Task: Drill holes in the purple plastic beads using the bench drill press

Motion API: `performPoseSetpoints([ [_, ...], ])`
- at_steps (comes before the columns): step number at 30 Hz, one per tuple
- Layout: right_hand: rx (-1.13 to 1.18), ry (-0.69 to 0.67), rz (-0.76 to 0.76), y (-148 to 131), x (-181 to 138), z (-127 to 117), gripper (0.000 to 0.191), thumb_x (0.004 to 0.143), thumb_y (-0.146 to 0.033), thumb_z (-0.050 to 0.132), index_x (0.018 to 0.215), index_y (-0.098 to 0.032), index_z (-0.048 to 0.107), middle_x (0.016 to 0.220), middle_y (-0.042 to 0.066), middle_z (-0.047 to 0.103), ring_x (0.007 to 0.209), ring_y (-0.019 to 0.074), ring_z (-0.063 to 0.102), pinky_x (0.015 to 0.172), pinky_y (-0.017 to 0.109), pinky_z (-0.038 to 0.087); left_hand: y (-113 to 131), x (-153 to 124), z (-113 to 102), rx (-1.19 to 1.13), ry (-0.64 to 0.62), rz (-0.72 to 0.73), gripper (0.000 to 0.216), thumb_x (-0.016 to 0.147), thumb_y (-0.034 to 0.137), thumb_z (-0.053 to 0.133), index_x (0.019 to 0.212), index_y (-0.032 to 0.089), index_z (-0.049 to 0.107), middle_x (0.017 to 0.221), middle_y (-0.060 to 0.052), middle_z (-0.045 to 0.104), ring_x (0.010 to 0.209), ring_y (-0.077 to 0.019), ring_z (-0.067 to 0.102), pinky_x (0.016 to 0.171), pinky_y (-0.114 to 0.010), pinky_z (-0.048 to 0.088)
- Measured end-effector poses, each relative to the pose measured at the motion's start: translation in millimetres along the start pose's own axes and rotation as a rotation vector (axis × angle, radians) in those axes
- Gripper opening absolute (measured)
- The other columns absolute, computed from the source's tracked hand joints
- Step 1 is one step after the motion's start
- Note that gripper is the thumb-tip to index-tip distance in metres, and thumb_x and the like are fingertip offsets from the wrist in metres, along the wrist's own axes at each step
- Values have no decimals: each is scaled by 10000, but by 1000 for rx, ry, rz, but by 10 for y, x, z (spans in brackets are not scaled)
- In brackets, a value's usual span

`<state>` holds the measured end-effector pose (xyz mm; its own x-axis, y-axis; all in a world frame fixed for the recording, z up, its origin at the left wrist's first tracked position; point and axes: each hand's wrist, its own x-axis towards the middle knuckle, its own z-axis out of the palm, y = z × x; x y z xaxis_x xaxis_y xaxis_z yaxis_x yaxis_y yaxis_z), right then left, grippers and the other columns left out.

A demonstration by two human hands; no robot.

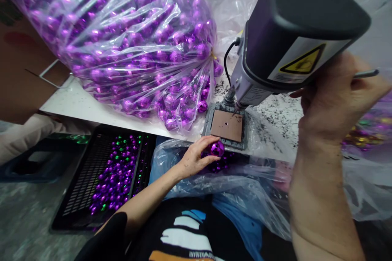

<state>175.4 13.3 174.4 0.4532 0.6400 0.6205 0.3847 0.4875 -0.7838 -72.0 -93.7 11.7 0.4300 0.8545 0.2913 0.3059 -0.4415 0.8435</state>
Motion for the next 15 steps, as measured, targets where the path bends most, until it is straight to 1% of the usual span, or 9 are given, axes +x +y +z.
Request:
performPoseSetpoints([
  [3, -33, -5, 12, -14, -16, -10, 481, 911, -571, 603, 657, -180, 486, 574, -41, 467, 461, 51, 494, 405, 213, 368, -17, -155, 2, 200, -58, -31, 513, 1008, 407, 657, 1487, 284, 518, 1437, -114, 629, 1272, -257, 684, 1062, -412, 591],
  [5, -62, 2, 19, -20, -26, -13, 476, 913, -569, 602, 662, -175, 509, 573, -46, 468, 460, 53, 499, 400, 210, 368, -45, -201, 4, 339, -37, -58, 524, 1013, 408, 641, 1500, 286, 490, 1483, -127, 589, 1242, -271, 701, 999, -418, 622],
  [7, -69, 11, 19, -21, -32, -12, 459, 917, -548, 599, 666, -172, 523, 579, -49, 477, 463, 53, 505, 396, 208, 373, -78, -151, -22, 400, 3, -43, 510, 1021, 398, 625, 1494, 277, 476, 1474, -133, 590, 1211, -265, 714, 959, -407, 635],
  [9, -58, 8, 18, -18, -32, -11, 456, 916, -539, 601, 660, -172, 519, 586, -48, 488, 463, 51, 504, 392, 207, 380, -110, 20, -89, 406, 38, 9, 428, 1046, 352, 577, 1454, 250, 498, 1373, -123, 650, 1162, -235, 724, 936, -370, 631],
  [11, -44, -2, 16, -18, -28, -12, 473, 910, -554, 610, 651, -171, 510, 584, -46, 488, 459, 52, 498, 387, 208, 375, -147, 299, -188, 442, 71, 64, 327, 1065, 281, 518, 1385, 218, 544, 1244, -109, 701, 1122, -215, 718, 941, -350, 611],
  [12, -42, -5, 16, -21, -25, -14, 483, 905, -565, 614, 647, -171, 506, 580, -45, 483, 457, 52, 493, 386, 209, 374, -170, 466, -242, 500, 93, 77, 302, 1061, 244, 504, 1354, 203, 568, 1229, -115, 706, 1136, -224, 702, 965, -367, 595],
  [13, -46, -9, 20, -26, -23, -16, 490, 901, -576, 616, 648, -172, 506, 575, -46, 477, 454, 52, 488, 386, 210, 374, -197, 640, -295, 591, 109, 70, 296, 1046, 214, 511, 1330, 196, 589, 1260, -129, 699, 1170, -248, 678, 1002, -406, 571],
  [15, -62, -18, 35, -40, -21, -24, 494, 899, -592, 614, 660, -172, 512, 573, -50, 468, 458, 52, 487, 395, 212, 388, -262, 970, -393, 805, 105, -13, 314, 991, 178, 577, 1302, 180, 624, 1333, -162, 671, 1216, -318, 632, 1025, -497, 526],
])
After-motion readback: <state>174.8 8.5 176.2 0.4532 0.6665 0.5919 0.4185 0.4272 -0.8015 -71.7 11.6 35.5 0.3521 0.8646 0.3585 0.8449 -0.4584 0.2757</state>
